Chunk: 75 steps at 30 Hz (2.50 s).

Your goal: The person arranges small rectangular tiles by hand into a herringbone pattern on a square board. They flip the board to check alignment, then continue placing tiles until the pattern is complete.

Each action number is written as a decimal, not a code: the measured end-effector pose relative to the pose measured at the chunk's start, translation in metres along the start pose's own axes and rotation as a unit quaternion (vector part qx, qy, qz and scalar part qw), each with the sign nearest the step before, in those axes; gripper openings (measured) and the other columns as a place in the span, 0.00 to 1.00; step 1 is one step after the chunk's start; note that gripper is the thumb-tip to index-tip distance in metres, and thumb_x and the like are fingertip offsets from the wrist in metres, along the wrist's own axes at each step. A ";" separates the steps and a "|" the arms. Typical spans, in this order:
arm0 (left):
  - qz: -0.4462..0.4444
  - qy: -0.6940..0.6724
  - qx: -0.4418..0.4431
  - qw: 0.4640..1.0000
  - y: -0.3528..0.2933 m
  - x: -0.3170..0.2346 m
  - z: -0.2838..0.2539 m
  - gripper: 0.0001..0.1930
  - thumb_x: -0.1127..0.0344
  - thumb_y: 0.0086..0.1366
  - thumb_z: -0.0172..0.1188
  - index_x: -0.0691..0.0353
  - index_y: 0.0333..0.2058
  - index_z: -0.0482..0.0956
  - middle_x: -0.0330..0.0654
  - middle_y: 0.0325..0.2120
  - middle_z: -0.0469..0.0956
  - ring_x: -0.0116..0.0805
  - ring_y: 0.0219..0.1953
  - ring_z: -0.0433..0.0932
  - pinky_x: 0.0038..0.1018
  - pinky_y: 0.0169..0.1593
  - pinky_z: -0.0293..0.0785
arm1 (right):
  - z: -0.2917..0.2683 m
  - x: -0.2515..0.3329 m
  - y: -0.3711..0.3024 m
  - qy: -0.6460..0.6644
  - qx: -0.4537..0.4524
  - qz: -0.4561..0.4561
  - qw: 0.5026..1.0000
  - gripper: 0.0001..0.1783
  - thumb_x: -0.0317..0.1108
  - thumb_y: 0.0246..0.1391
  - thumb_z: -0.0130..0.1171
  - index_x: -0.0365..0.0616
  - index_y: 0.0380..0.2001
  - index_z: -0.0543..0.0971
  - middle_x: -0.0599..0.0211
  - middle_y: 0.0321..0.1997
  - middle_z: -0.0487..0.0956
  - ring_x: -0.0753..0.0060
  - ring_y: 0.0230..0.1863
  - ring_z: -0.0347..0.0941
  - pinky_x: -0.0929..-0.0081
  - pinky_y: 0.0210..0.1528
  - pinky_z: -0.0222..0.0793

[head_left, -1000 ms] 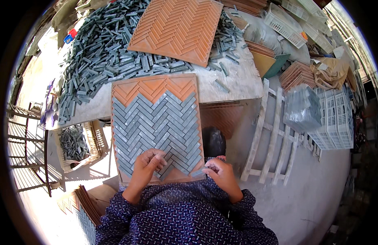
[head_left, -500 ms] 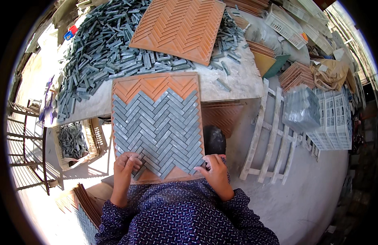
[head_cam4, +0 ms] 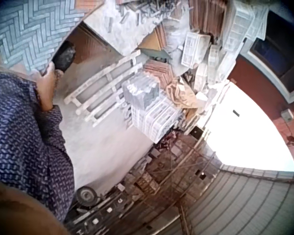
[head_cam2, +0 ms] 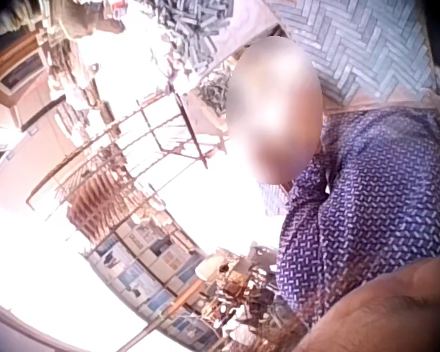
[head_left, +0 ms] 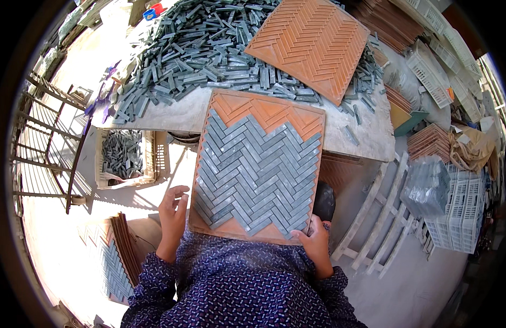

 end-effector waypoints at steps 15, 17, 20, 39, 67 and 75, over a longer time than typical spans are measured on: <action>0.089 0.109 -0.012 0.990 0.025 -0.007 -0.036 0.19 0.70 0.61 0.53 0.66 0.51 0.70 0.49 0.46 0.74 0.43 0.49 0.73 0.34 0.53 0.68 | 0.058 0.134 0.018 -0.426 0.031 -0.291 0.856 0.50 0.58 0.48 0.56 0.31 0.63 0.52 0.41 0.67 0.50 0.41 0.68 0.45 0.46 0.66 0.41; 0.153 0.177 0.051 0.971 0.045 -0.033 -0.020 0.27 0.67 0.59 0.55 0.62 0.58 0.63 0.50 0.57 0.64 0.49 0.61 0.60 0.41 0.62 0.57 | 0.080 0.141 0.037 -0.465 0.061 -0.326 0.821 0.51 0.58 0.48 0.55 0.31 0.63 0.51 0.41 0.67 0.50 0.42 0.69 0.44 0.45 0.66 0.39; 0.252 0.277 0.144 0.916 0.071 -0.054 0.019 0.34 0.60 0.58 0.57 0.58 0.62 0.57 0.45 0.63 0.56 0.43 0.66 0.52 0.45 0.65 0.47 | 0.102 0.148 0.070 -0.485 0.078 -0.328 0.807 0.50 0.57 0.48 0.56 0.31 0.63 0.51 0.42 0.68 0.49 0.44 0.69 0.43 0.46 0.66 0.37; 0.286 0.383 0.210 0.853 0.144 -0.079 0.132 0.37 0.52 0.51 0.60 0.60 0.58 0.63 0.43 0.61 0.61 0.39 0.65 0.55 0.49 0.66 0.41 | 0.072 0.151 0.201 -0.436 0.070 -0.311 0.841 0.51 0.60 0.48 0.54 0.30 0.62 0.52 0.39 0.67 0.50 0.45 0.70 0.43 0.51 0.67 0.38; 0.260 0.404 0.252 0.840 0.143 -0.057 0.108 0.34 0.44 0.62 0.47 0.56 0.62 0.57 0.39 0.63 0.56 0.36 0.67 0.50 0.47 0.67 0.37 | 0.079 0.147 0.190 -0.484 0.060 -0.268 0.831 0.54 0.57 0.46 0.58 0.30 0.64 0.48 0.41 0.69 0.46 0.45 0.70 0.39 0.46 0.67 0.31; 0.268 0.366 0.232 0.860 0.139 -0.048 0.088 0.35 0.47 0.58 0.54 0.56 0.61 0.59 0.40 0.62 0.59 0.36 0.66 0.52 0.47 0.67 0.40 | 0.120 0.151 0.172 -0.507 0.100 -0.287 0.807 0.52 0.61 0.47 0.54 0.30 0.63 0.51 0.42 0.68 0.49 0.46 0.70 0.43 0.45 0.66 0.36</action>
Point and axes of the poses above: each hand's wrist, its own y-axis towards the middle knuckle, its own z-axis out of the palm, x = y × z, the point moved 5 cm from there along y, towards the middle knuckle
